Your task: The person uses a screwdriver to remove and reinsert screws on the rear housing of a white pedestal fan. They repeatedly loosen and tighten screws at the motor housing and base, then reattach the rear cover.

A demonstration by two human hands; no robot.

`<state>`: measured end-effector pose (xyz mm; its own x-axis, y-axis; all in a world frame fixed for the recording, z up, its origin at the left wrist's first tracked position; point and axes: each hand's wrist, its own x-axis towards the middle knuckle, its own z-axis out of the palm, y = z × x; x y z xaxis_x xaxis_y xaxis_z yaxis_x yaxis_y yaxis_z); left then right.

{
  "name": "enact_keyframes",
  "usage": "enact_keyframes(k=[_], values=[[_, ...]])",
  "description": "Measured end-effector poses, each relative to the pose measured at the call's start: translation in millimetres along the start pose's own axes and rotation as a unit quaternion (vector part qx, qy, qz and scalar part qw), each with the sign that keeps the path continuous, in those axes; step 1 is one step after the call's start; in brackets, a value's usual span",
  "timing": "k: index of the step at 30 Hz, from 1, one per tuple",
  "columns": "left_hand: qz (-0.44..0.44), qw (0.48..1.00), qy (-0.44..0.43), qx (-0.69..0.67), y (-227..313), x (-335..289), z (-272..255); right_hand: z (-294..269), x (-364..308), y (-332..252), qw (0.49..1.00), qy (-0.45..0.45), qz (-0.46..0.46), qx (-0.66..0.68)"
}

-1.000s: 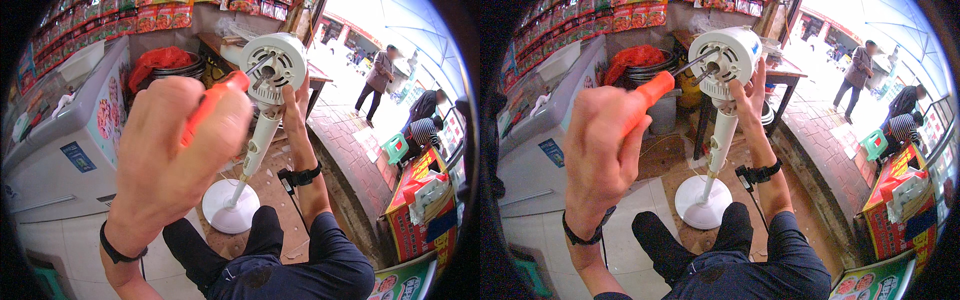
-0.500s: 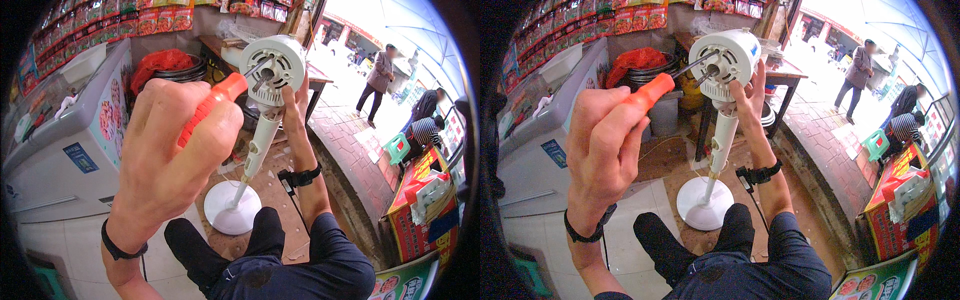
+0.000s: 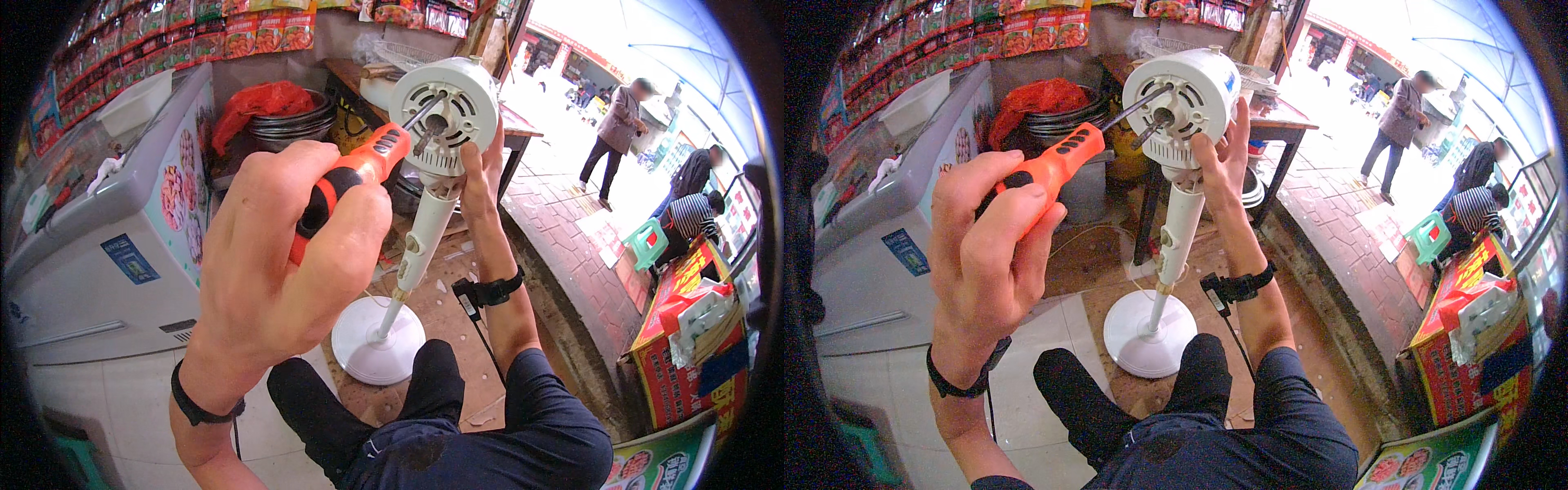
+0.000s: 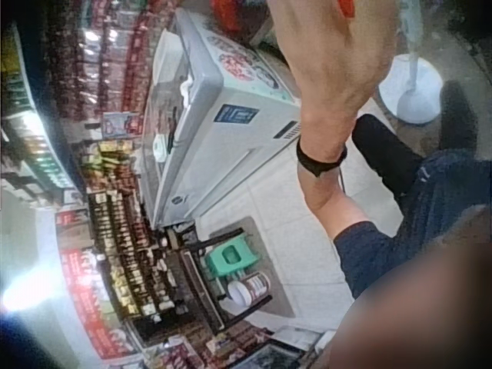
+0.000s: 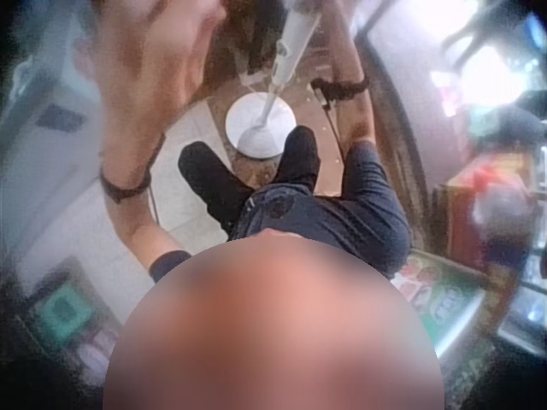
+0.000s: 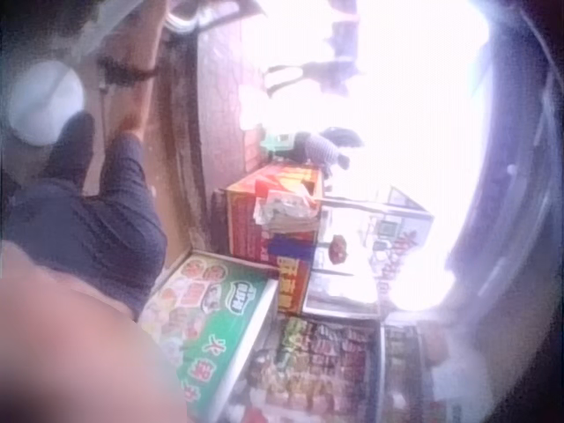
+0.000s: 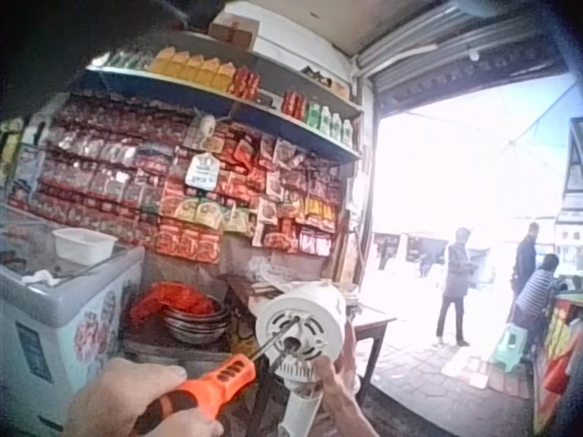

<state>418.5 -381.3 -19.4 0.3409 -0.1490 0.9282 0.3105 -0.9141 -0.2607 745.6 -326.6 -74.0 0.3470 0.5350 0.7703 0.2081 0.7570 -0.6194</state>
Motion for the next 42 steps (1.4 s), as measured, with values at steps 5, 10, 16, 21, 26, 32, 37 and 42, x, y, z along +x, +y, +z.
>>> enact_keyframes(k=[5, 10, 16, 21, 26, 32, 37, 42], values=[[-0.014, 1.000, -0.002, -0.002, 2, -7, 0, -1, -1, -2, 1.000, -0.005, -0.002, -0.005], [-0.028, 1.000, 0.008, 0.011, 4, -15, 2, -5, -1, 2, 1.000, -0.019, -0.013, -0.011], [-0.075, 0.996, -0.030, 0.041, 10, -21, -19, -8, 2, 9, 0.999, -0.026, -0.025, -0.035], [-0.160, 0.961, 0.209, -0.085, -12, -52, 5, -11, 0, 12, 0.998, -0.027, -0.018, -0.046], [-0.451, 0.802, 0.107, -0.376, -26, -77, 71, -15, 5, 14, 0.998, -0.042, -0.002, -0.043], [-0.519, 0.695, 0.118, -0.484, -20, -36, 153, -14, 10, 1, 0.997, -0.055, -0.026, -0.051], [-0.585, 0.572, 0.126, -0.561, 7, -50, 198, -6, 8, -4, 0.999, -0.043, -0.018, -0.014], [-0.614, 0.469, 0.089, -0.628, 29, -71, 239, -6, 8, 0, 0.999, -0.032, -0.027, -0.021]])
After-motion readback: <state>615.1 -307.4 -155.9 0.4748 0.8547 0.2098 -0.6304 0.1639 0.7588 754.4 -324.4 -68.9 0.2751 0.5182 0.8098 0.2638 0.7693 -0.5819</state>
